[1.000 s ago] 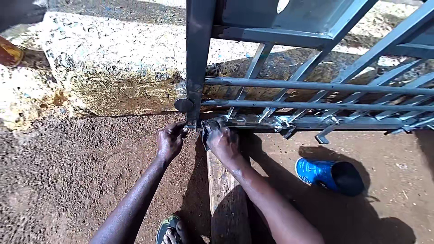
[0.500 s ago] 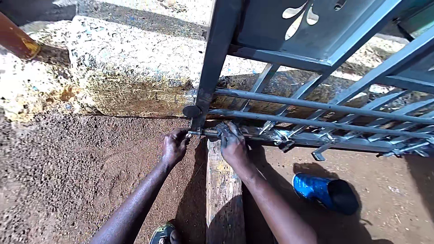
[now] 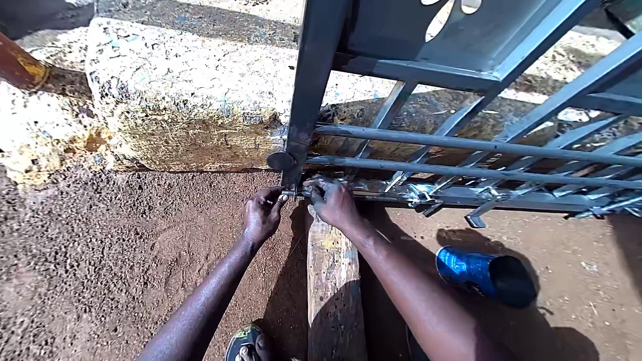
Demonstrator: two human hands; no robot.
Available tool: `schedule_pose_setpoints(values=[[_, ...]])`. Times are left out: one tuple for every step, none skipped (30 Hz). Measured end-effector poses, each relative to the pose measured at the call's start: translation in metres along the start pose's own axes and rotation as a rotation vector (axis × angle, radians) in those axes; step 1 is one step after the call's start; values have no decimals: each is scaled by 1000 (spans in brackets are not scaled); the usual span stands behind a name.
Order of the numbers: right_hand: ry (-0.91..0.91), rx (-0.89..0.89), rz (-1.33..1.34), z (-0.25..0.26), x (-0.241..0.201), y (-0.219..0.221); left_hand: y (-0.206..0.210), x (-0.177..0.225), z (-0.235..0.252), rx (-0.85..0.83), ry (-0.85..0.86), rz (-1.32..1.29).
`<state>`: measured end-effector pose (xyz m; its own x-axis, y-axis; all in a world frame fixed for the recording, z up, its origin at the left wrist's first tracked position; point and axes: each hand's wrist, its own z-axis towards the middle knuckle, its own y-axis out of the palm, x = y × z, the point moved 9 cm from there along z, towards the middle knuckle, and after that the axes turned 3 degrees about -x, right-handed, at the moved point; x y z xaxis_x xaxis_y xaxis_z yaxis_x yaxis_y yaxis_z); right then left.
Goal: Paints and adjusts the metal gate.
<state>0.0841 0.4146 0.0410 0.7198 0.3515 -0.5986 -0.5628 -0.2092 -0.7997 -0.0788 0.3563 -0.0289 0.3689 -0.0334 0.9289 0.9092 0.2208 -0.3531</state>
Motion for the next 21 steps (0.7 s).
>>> schedule_pose_setpoints(values=[[74, -31, -2, 13, -2, 8, 0, 0, 1, 2, 7, 0], [191, -126, -22, 23, -1, 14, 1, 0, 1, 4, 11, 0], [276, -221, -39, 29, 3, 18, 2, 0, 1, 5, 8, 1], [304, -267, -41, 31, 8, 17, 1, 0, 0, 3, 4, 7], [292, -277, -28, 27, 13, 14, -1, 1, 0, 2, 4, 13], [247, -236, -1, 20, 17, 6, -2, 2, 1, 3, 7, 17], [171, -146, 16, 11, 22, -3, -3, 2, 1, 1, 9, 19], [118, -77, 30, 2, 24, -8, -2, 3, 2, 2, 13, 20], [101, -47, 30, -4, 22, -10, -2, 3, 2, 6, 17, 15], [103, -35, 25, -2, 18, -7, -1, 2, 1, 11, 18, 8], [137, -53, 22, 4, 13, 0, 0, 1, 0, 14, 13, -3], [188, -84, 8, 12, 7, 8, 1, 1, 0, 15, 9, -10], [257, -144, -13, 20, 3, 14, 1, 0, 0, 18, 8, -11], [300, -194, -43, 25, 3, 18, 1, 0, 1, 21, 6, -8], [302, -211, -59, 26, 3, 17, 1, 1, 1, 18, 4, -1], [272, -196, -70, 20, 3, 12, 0, 3, 0, 14, 4, 7], [229, -165, -88, 11, 5, 3, -1, 4, -1, 12, 5, 15], [174, -109, -122, 2, 10, -5, -2, 6, 0, 7, 7, 23], [140, -58, -164, -6, 18, -12, -2, 7, 0, 2, 10, 29], [121, -13, -207, -14, 24, -17, -2, 7, 0, -1, 14, 29], [125, 14, -246, -19, 24, -17, -2, 7, 1, 3, 18, 25]])
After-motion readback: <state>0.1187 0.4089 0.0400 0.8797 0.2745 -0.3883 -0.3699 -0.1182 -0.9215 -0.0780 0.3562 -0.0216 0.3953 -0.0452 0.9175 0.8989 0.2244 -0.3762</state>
